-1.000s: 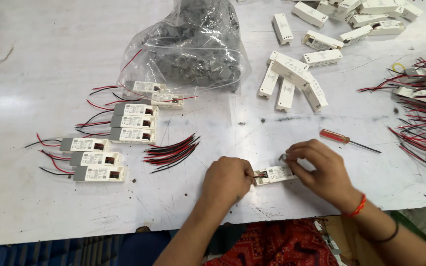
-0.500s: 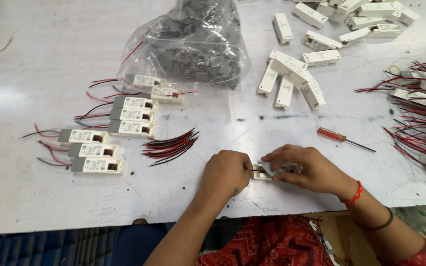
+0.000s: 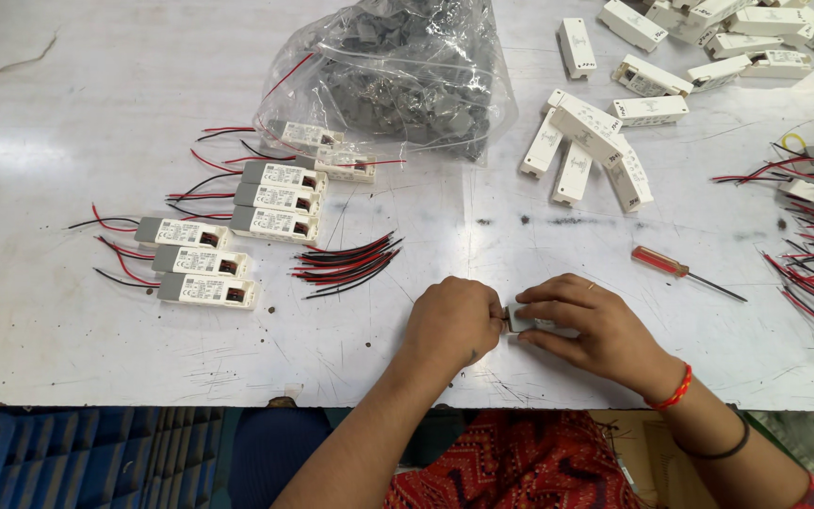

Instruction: The person assembles small white electrical components by inserting red and black wires into terminal blocks and securing them with a screwdriver. They repeatedly attach gray plastic covers to the wired units and place finished assemblies into a stack on the table.

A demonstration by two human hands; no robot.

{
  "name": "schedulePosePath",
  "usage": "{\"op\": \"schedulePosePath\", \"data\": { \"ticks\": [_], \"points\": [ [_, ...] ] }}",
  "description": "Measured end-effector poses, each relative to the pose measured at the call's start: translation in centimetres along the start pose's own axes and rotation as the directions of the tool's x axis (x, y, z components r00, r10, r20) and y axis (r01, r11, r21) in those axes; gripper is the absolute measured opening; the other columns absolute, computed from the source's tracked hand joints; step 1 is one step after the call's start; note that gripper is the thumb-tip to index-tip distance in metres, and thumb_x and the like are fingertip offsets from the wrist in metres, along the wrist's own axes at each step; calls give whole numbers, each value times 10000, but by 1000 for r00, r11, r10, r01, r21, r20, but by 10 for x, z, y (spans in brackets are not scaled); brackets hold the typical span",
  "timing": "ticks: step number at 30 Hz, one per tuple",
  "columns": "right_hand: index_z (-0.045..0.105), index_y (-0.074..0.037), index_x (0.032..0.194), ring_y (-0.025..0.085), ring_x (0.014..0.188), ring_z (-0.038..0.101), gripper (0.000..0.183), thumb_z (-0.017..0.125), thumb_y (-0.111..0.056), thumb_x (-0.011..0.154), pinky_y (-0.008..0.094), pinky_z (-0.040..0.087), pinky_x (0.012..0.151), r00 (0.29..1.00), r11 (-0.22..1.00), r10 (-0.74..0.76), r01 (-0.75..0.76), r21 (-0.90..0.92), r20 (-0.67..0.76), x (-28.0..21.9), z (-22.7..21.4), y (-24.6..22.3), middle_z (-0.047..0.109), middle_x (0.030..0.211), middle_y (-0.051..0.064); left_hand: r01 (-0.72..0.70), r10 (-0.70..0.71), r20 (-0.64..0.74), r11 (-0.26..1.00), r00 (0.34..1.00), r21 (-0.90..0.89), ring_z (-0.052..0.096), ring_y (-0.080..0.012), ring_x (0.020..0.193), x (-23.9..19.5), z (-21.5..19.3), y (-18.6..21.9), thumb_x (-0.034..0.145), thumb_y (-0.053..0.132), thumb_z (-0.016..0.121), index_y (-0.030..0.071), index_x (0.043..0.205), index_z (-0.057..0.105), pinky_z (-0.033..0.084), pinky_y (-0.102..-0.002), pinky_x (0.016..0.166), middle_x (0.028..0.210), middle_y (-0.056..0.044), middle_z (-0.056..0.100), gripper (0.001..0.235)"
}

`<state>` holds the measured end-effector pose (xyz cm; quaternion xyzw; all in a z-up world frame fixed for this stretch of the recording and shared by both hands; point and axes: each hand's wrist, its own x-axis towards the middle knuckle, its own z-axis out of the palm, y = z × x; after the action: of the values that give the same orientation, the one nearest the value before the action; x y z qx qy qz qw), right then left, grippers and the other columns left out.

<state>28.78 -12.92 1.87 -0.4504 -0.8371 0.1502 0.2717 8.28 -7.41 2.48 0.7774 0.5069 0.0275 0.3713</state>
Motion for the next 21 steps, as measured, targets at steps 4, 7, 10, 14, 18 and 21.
{"op": "schedulePosePath", "data": {
  "ticks": [4, 7, 10, 14, 18, 21],
  "points": [
    [772, -120, 995, 232, 999, 689, 272, 846, -188, 742, 351, 590, 824, 1000, 998, -23, 22, -63, -16, -1, 1, -2, 740, 1111, 32, -19, 18, -24, 1000, 1000, -10, 739, -292, 826, 1, 2, -1, 855, 269, 723, 193, 915, 810, 590, -406, 789, 886, -70, 771, 130],
    [778, -133, 990, 255, 1019, 680, 270, 842, -190, 733, 364, 584, 828, 998, 991, -49, 45, -125, -27, -5, 2, -1, 751, 1129, 39, 53, -54, 63, 999, 997, 6, 753, -266, 852, 3, 2, -2, 881, 317, 712, 197, 969, 816, 596, -396, 810, 911, -58, 782, 182],
    [780, -124, 1025, 274, 1036, 677, 292, 827, -163, 739, 375, 582, 838, 999, 993, -38, 35, -117, -26, -12, 3, 3, 749, 1167, 61, -20, 20, 68, 1000, 998, -1, 739, -232, 982, 4, -2, -3, 802, 339, 790, 201, 1224, 708, 572, -385, 883, 1057, -42, 776, 451],
    [738, -100, 1102, 283, 1087, 673, 305, 802, -135, 805, 377, 581, 877, 989, 991, -86, 71, -117, -123, -21, 15, 2, 716, 1193, 79, -27, 27, 76, 1000, 997, -4, 675, -238, 1088, -1, -7, -2, 778, 517, 838, 165, 1289, 679, 542, -391, 928, 1170, -49, 692, 640],
    [686, -135, 1173, 258, 1169, 659, 321, 781, -134, 866, 364, 574, 957, 965, 970, -191, 156, -188, -180, -26, 20, -4, 705, 1264, 40, -61, 60, 46, 998, 997, 17, 680, -247, 1041, -7, -2, 3, 724, 419, 835, 184, 1190, 725, 543, -400, 898, 1107, -34, 680, 533],
    [630, -23, 1269, 335, 1203, 605, 565, 796, -251, 780, 435, 517, 998, 988, 977, -103, 79, -196, -118, -31, 12, -13, 659, 1289, 137, -188, 190, -78, 982, 979, 32, 686, -257, 1016, -11, 8, 4, 730, 307, 828, 136, 1123, 724, 547, -412, 866, 1037, -38, 703, 441]
  ]
}}
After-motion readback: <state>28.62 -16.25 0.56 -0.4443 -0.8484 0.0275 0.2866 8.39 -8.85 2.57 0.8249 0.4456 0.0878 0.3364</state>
